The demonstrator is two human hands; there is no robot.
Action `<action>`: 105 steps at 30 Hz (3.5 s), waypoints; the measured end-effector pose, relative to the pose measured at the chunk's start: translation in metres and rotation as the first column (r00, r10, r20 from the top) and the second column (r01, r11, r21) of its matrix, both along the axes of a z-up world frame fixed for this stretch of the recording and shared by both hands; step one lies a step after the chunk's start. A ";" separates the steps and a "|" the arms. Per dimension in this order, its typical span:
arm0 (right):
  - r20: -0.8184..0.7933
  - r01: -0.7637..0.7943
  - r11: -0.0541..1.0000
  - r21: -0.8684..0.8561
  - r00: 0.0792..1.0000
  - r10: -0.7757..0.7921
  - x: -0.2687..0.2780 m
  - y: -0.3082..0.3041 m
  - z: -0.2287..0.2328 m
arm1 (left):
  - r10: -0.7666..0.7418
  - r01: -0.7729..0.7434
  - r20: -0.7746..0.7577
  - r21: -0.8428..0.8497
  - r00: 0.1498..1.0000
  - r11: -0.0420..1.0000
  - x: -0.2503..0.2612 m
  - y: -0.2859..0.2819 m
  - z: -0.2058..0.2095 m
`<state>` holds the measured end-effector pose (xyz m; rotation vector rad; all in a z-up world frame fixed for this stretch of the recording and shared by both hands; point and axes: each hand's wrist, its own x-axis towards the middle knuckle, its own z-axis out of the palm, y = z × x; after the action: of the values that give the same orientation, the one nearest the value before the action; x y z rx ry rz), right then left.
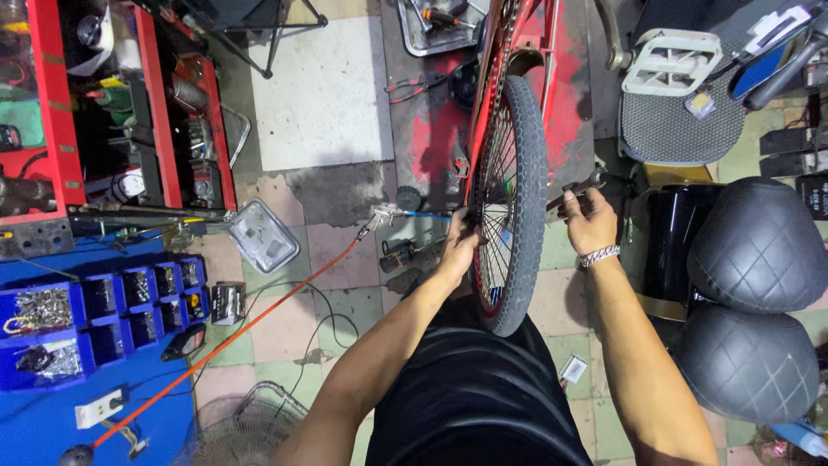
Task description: The person uses a wrench to turn a nut on the axle of a bicycle wheel while the bike is lying on its side. They rotate the wheel by hand and hold the frame and tire to check the alignment.
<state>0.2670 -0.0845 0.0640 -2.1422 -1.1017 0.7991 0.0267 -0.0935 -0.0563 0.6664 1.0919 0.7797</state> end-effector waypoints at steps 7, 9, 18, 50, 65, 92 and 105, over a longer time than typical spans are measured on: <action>-0.025 -0.036 0.999 0.002 0.999 0.036 0.004 -0.014 -0.006 | 0.180 -0.185 0.094 0.047 0.979 0.982 0.000 -0.017 -0.008; -0.092 -0.033 0.999 0.016 0.995 0.034 0.002 -0.013 -0.007 | 0.245 -0.248 0.125 0.011 0.961 0.969 -0.008 -0.021 -0.013; -0.017 -0.091 0.994 -0.057 0.996 0.090 0.005 -0.023 -0.035 | 0.328 -0.358 -0.168 -0.197 0.930 0.913 -0.077 -0.073 -0.029; -0.086 0.173 0.849 0.500 0.985 -0.151 -0.094 -0.064 0.112 | 0.216 -0.262 -0.290 -0.129 0.932 0.956 -0.156 -0.030 -0.040; 0.000 -0.163 0.986 0.043 0.987 0.163 -0.310 0.193 0.042 | -0.019 -0.097 -0.288 -0.383 0.958 0.919 -0.292 0.208 -0.110; -0.159 -0.324 0.813 -0.483 0.946 0.283 -0.340 0.259 -0.051 | -0.188 0.104 -0.199 -0.371 0.962 0.923 -0.311 0.299 -0.142; -0.114 -0.370 0.825 -0.427 0.927 0.356 -0.348 0.242 -0.020 | -0.104 -0.010 -0.253 -0.414 0.962 0.910 -0.313 0.285 -0.098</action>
<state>-0.0813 0.1576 0.0435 -2.2958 -1.4513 1.3683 -0.2860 0.1911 -0.1542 0.4413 1.4339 0.3976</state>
